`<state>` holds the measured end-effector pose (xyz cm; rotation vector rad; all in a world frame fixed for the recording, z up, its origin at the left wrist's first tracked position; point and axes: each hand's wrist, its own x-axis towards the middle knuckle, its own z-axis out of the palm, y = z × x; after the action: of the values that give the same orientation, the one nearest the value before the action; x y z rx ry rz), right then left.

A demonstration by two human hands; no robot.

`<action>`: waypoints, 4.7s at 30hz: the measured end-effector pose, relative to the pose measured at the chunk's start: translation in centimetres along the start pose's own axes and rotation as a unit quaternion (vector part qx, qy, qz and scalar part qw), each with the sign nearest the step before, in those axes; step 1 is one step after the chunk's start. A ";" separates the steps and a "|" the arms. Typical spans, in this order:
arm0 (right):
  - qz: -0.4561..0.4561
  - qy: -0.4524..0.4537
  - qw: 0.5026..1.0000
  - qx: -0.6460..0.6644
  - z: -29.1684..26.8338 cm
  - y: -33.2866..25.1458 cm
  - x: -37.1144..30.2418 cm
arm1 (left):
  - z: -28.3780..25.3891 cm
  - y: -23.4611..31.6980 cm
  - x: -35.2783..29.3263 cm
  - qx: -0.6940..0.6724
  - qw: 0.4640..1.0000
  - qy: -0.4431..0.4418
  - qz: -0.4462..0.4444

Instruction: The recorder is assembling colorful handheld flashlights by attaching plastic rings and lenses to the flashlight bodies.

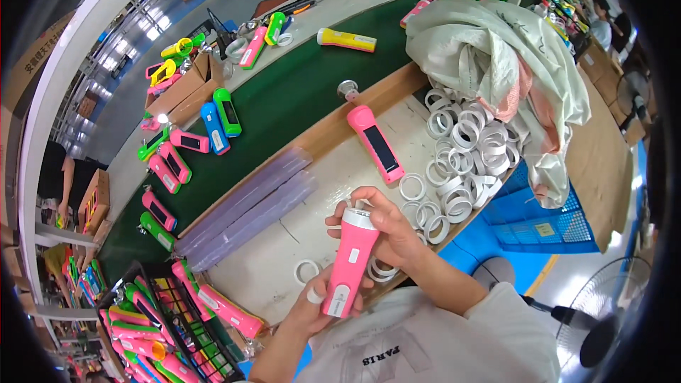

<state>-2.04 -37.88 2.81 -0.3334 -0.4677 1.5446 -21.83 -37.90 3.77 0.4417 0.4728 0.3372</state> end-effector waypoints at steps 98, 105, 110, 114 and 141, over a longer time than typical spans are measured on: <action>-0.197 0.063 0.544 -0.813 0.1 -3.2 5.9 | -2.5 17.0 12.2 0.779 0.498 0.152 0.349; -0.194 0.074 0.595 -0.776 -1.8 -1.6 8.1 | 0.8 17.4 11.8 0.537 0.828 0.102 0.125; -0.157 0.096 0.667 -0.722 -2.3 -1.7 8.4 | -4.2 21.5 18.2 0.755 0.475 0.273 0.359; -0.137 0.068 0.700 -0.698 -1.5 -1.8 8.7 | -9.4 25.5 23.1 0.852 0.251 0.402 0.221; -0.127 0.048 0.785 -0.604 -1.9 -1.1 7.5 | 1.2 16.7 -4.0 0.225 0.928 0.160 0.249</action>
<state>-0.36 -30.23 2.28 -1.2675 -1.3426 0.7620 -28.06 -25.64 14.19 0.9694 0.7612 0.8067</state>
